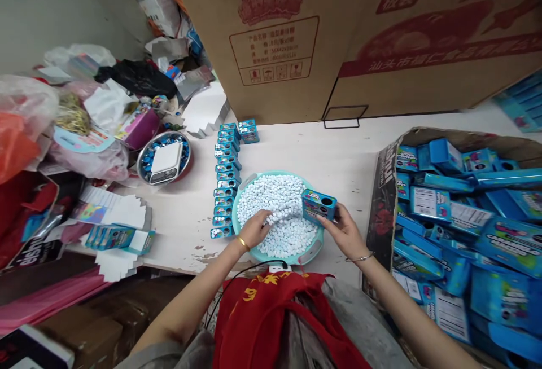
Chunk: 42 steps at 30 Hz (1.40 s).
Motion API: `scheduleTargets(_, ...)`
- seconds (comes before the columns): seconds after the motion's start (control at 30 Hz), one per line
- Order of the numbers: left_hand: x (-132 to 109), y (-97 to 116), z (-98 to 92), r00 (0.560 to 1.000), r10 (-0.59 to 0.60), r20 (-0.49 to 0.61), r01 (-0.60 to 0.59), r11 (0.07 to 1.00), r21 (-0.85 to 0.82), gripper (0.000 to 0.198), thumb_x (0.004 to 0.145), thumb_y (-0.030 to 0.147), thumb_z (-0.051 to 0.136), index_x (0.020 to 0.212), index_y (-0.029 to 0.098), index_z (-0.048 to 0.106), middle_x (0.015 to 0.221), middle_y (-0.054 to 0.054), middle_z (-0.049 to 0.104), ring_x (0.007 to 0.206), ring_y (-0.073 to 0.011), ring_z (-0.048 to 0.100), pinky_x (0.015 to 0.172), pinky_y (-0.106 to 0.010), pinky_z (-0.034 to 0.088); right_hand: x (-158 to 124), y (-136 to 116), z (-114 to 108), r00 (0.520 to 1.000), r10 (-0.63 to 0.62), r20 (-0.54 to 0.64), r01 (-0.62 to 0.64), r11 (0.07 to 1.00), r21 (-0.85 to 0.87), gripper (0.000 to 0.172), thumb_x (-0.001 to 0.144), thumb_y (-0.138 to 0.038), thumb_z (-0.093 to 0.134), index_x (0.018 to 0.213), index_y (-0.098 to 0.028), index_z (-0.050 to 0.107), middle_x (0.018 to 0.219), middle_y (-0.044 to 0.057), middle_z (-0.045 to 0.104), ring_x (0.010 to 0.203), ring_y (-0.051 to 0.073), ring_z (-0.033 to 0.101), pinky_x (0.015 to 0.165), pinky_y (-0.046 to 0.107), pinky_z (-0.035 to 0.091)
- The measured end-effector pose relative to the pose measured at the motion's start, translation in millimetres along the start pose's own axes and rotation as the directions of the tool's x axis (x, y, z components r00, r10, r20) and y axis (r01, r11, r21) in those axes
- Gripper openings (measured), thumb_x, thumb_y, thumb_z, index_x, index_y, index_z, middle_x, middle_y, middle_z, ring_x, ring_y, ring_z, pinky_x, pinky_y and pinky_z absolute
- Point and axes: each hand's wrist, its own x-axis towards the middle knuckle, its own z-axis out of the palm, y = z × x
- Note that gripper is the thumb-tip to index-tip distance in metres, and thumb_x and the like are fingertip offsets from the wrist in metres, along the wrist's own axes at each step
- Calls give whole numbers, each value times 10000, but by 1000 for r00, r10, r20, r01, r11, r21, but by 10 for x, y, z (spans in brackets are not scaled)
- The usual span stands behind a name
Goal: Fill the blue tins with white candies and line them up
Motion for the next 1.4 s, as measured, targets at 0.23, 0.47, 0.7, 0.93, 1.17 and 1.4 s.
scheduleTargets(0.23,-33,500,-679,983,178,52,-181,981,72,238,899,249,460,1121,176,503,1020,-81,600,928,-176,572,825,-306,466,-126,-83,-194,963,-253,92,266,850,-455,359,868,-301,516,1219,-226,508,1160,98,591,1090,248,552,964,437,443)
scheduleTargets(0.47,163,1122,-1042,929,79,361,-239,873,424,251,891,185,415,1118,172,521,1043,-80,588,966,-206,584,822,-320,483,-157,-119,94,919,-358,166,393,800,-453,414,843,-168,473,1246,-259,494,1171,82,581,1109,250,539,967,467,456)
scheduleTargets(0.7,245,1581,-1095,916,-16,400,-269,716,644,458,881,56,349,1325,165,363,1070,-109,559,801,-183,628,678,-304,497,-184,-51,192,920,-365,143,389,812,-435,440,834,-146,460,1257,-264,485,1187,81,576,1135,250,528,990,490,445)
scheduleTargets(0.93,159,1360,-1094,943,16,334,-232,751,618,259,919,130,358,1108,152,534,932,-79,586,850,-181,600,748,-297,490,-152,1,178,923,-366,116,379,815,-438,405,842,-168,467,1238,-246,504,1184,87,578,1135,246,530,987,473,446)
scheduleTargets(1.17,151,136,-711,951,-253,180,96,790,606,264,876,76,367,1035,152,563,1006,-102,578,947,-209,570,822,-337,468,-150,26,12,938,-341,59,329,830,-451,377,841,-207,479,1215,-233,513,1179,99,585,1126,252,538,984,470,437)
scheduleTargets(1.4,480,-42,213,960,-182,213,98,930,354,305,853,76,401,1116,161,529,1141,-108,566,1055,-219,542,915,-342,437,-178,-16,-112,957,-286,-41,235,853,-466,347,842,-276,510,1183,-217,526,1116,99,605,1050,249,569,930,435,458)
